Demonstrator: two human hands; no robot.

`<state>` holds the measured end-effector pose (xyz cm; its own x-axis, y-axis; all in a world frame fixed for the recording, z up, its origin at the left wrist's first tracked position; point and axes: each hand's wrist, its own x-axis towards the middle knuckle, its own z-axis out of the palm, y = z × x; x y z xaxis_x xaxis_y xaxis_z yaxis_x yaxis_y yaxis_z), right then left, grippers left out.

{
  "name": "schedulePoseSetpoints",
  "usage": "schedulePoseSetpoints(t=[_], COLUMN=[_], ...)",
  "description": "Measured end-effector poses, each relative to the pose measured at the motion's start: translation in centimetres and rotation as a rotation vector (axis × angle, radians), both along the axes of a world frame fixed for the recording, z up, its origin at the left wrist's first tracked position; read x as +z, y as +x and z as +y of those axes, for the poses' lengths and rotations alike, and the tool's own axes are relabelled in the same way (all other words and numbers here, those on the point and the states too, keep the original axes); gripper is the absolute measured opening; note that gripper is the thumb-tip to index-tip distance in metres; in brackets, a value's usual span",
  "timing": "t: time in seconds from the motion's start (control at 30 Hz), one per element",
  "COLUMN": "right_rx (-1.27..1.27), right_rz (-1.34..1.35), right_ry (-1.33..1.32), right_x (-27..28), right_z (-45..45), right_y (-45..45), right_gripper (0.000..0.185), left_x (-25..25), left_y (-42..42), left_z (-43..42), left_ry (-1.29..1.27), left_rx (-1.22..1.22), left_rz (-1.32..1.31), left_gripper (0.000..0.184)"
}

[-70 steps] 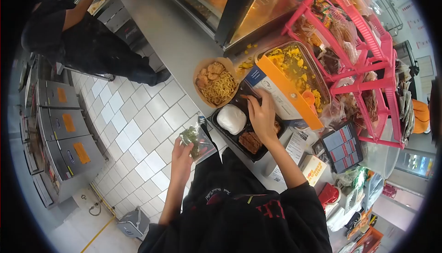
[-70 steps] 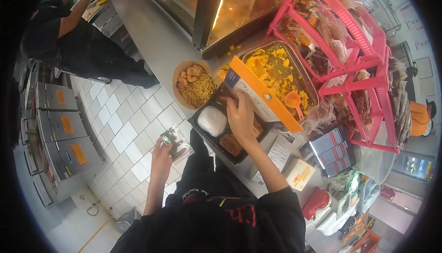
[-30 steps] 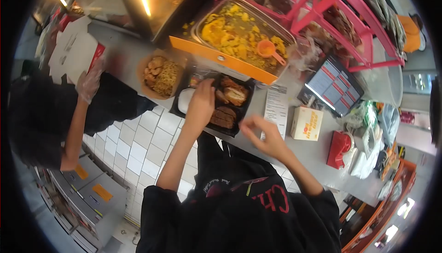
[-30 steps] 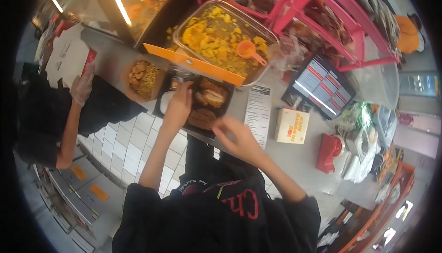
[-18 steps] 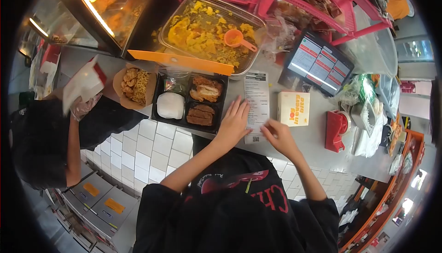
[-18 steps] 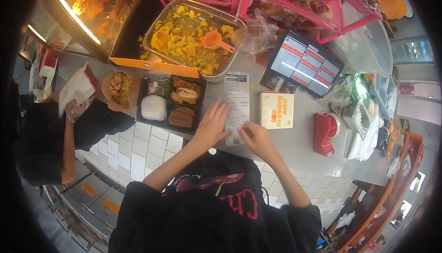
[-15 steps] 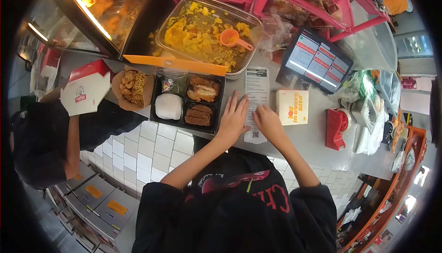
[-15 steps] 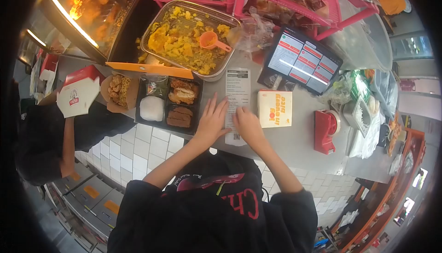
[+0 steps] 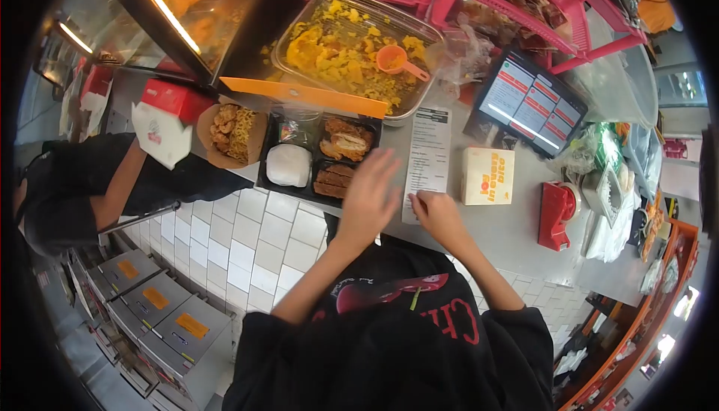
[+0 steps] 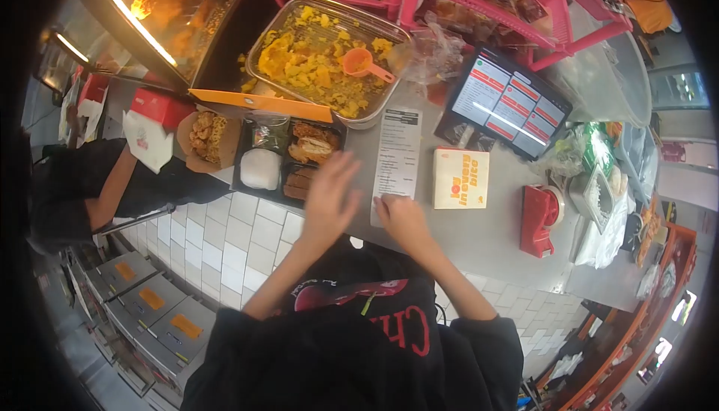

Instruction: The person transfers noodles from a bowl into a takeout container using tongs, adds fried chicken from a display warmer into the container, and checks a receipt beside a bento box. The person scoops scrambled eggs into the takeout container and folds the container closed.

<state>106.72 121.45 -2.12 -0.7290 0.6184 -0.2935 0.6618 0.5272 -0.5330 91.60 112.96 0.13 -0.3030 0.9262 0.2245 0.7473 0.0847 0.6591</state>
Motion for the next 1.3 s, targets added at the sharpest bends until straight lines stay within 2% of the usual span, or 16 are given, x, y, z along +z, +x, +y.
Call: schedulePoseSetpoints(t=[0.07, 0.13, 0.2, 0.23, 0.27, 0.3, 0.37, 0.43, 0.5, 0.63, 0.73, 0.83, 1.0, 1.07, 1.13, 1.3], right_rx=[-0.105, -0.133, -0.158, -0.176, -0.196, -0.193, -0.222, -0.195, -0.164, -0.271, -0.269, -0.272, -0.234, -0.241, -0.249, -0.211], right_rz=[0.310, 0.397, 0.476, 0.439, 0.400, 0.401, 0.240, 0.247, 0.257, 0.167, 0.134, 0.312, 0.388, 0.388, 0.391, 0.340], right_ry=[-0.323, -0.403, -0.482, -0.450, -0.416, -0.416, -0.568, -0.472, -0.376, -0.590, -0.659, -0.812, -0.788, -0.792, -0.794, -0.376], right_x=[-0.2, -1.7, -3.0, -3.5, -3.7, -3.1, -1.6, -2.7, -2.6, -0.7, -0.9, -1.4, -0.9, -0.7, -0.7, -2.8], right_z=[-1.2, -2.7, -3.5, -3.8, -3.9, -3.7, -2.8, -2.3, -1.3, 0.8, 2.0, 2.2, 1.9, 1.7, 1.6, 0.6], right_y=[-2.3, -4.6, -5.8, -6.3, -6.5, -6.6, -6.1, -3.9, -1.7, 1.9, 3.9, 4.8, 4.3, 3.9, 3.6, 3.9], right_gripper=[0.027, 0.027, 0.027, 0.026, 0.025, 0.025, 0.023, 0.022, 0.021, 0.018, 0.013, 0.010, 0.024, 0.027, 0.029, 0.025], left_x=[0.8, -1.4, -3.7, -4.6, -5.5, -5.7, -5.6, -5.6, -6.3, -6.3, -5.0, -4.0, -4.4, -4.4, -5.5, -5.2], left_y=[-2.7, -5.7, -8.4, -9.3, -9.9, -10.0, -9.7, -9.1, -8.4, -5.6, -4.9, -5.2, -5.5, -5.4, -5.4, -5.1], left_z=[-3.6, -6.7, -9.2, -9.9, -10.4, -10.4, -11.2, -12.2, -13.5, -12.9, -12.0, -11.8, -11.6, -11.3, -11.5, -11.3], left_ry=[0.106, 0.169, 0.169, 0.175, 0.180, 0.124, 0.061, -0.003, -0.109, -0.123, -0.184, -0.201, -0.257, -0.303, -0.268, -0.201], left_rx=[0.361, 0.779, 0.894, 0.919, 0.927, 0.913, 0.883, 0.854, 0.709, 0.544, 0.493, 0.432, 0.431, 0.522, 0.566, 0.604], left_rz=[0.001, 0.093, 0.073, -0.250, -0.576, -0.413, -0.413, -0.414, -0.585, -0.752, -0.713, -0.726, -0.706, -0.493, -0.553, -0.597], left_gripper=[0.030, 0.029, 0.030, 0.031, 0.032, 0.033, 0.029, 0.026, 0.019, 0.025, 0.026, 0.033, 0.037, 0.032, 0.029, 0.024])
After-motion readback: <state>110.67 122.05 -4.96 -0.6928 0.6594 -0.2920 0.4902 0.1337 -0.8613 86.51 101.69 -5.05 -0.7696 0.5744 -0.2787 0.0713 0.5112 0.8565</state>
